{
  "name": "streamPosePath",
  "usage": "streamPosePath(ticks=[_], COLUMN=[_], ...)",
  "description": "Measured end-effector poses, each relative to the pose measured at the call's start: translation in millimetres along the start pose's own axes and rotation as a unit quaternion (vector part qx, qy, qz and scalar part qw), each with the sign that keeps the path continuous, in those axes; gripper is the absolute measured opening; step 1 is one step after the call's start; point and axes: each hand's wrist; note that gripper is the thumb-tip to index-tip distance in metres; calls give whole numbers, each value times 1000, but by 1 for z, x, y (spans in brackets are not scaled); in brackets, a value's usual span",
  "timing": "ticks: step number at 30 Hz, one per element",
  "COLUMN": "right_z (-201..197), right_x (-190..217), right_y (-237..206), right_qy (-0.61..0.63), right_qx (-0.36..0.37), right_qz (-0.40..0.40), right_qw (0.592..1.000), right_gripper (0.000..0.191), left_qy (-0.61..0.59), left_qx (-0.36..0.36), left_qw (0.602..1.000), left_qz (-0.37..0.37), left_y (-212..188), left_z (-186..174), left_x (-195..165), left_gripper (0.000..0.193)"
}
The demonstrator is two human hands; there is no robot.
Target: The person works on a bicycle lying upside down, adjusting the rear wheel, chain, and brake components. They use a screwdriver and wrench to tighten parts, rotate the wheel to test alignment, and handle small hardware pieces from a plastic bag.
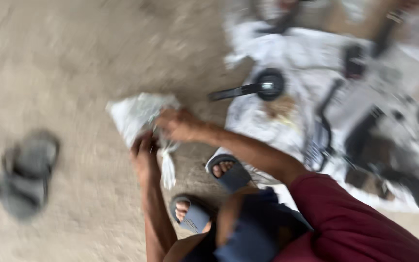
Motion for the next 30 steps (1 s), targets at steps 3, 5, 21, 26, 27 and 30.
streamPosePath(ticks=[3, 5, 21, 26, 27, 30], right_z=[-17, -44, -383, -448, -460, -494], right_x=[33, 57, 388, 457, 473, 504], right_y=[12, 19, -110, -271, -311, -417], right_qy=[115, 125, 71, 165, 144, 57], right_qx=[-46, -23, -131, 54, -84, -219], right_qz=[-19, 12, 310, 655, 663, 740], right_qw=[992, 992, 939, 735, 730, 633], right_gripper=[37, 36, 35, 42, 37, 26], left_qy=[-57, -67, 121, 237, 246, 261], left_qx=[20, 40, 288, 259, 272, 315], left_qw=[996, 993, 927, 901, 890, 859], left_qz=[-60, -93, -205, -254, -269, -306], left_y=[-25, -45, -320, -413, -437, -499], left_z=[15, 19, 71, 129, 135, 162], left_x=[-30, -56, -221, -240, -241, -228], left_gripper=[22, 24, 9, 17, 17, 18])
Point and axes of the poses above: each hand's wrist, its own y-axis towards the middle knuckle, its own z-axis out of the palm, x = y × z, and after that the axes turned 2 degrees about -z, right-handed
